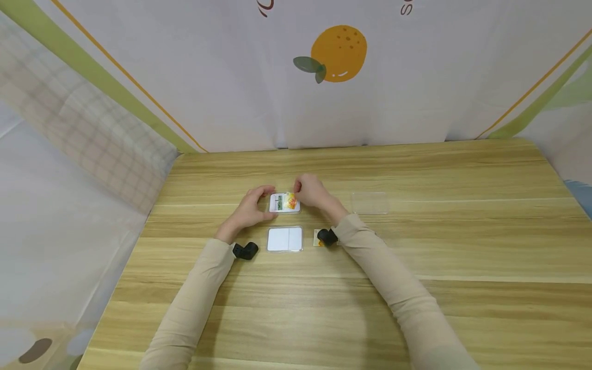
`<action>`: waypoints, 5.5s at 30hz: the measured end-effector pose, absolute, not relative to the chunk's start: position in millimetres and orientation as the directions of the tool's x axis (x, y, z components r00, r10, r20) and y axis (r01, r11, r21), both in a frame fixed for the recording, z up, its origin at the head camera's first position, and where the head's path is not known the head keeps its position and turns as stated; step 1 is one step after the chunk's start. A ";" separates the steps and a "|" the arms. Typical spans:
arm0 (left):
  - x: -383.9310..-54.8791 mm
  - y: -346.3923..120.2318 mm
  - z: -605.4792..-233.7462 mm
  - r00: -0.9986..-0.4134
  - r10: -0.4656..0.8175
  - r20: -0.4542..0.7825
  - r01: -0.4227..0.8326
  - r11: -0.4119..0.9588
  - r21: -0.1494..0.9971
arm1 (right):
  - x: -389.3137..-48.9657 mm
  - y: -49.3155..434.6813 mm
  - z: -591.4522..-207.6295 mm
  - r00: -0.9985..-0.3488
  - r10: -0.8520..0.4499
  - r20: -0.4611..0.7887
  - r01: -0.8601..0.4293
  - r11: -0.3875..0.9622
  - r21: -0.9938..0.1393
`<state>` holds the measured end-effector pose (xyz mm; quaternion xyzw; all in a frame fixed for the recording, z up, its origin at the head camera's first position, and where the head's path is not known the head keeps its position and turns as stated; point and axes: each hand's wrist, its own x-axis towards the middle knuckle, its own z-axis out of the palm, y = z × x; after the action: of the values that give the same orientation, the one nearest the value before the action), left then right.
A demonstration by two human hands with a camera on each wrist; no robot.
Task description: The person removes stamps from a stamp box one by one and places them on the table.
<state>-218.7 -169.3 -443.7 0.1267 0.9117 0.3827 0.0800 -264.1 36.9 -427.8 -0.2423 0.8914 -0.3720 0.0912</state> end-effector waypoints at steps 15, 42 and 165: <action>-219.5 -168.4 -443.8 -0.955 0.292 -0.050 0.171 0.679 0.714 | -265.0 47.0 -424.3 -0.879 -0.456 -0.140 -0.135 0.519 -0.844; -217.4 -167.8 -442.3 -0.955 0.291 -0.051 0.169 0.680 0.713 | -264.1 75.8 -420.7 -0.863 -0.452 -0.227 -0.012 0.467 -0.884; -219.2 -167.0 -442.7 -0.953 0.300 -0.045 0.179 0.677 0.714 | -270.2 132.3 -421.7 -0.905 -0.418 -0.081 -0.300 0.761 -0.575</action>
<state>-219.2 -167.0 -442.7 0.1314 0.9121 0.3800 0.0795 -270.2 132.3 -421.7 -0.1926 0.9326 -0.2873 0.1028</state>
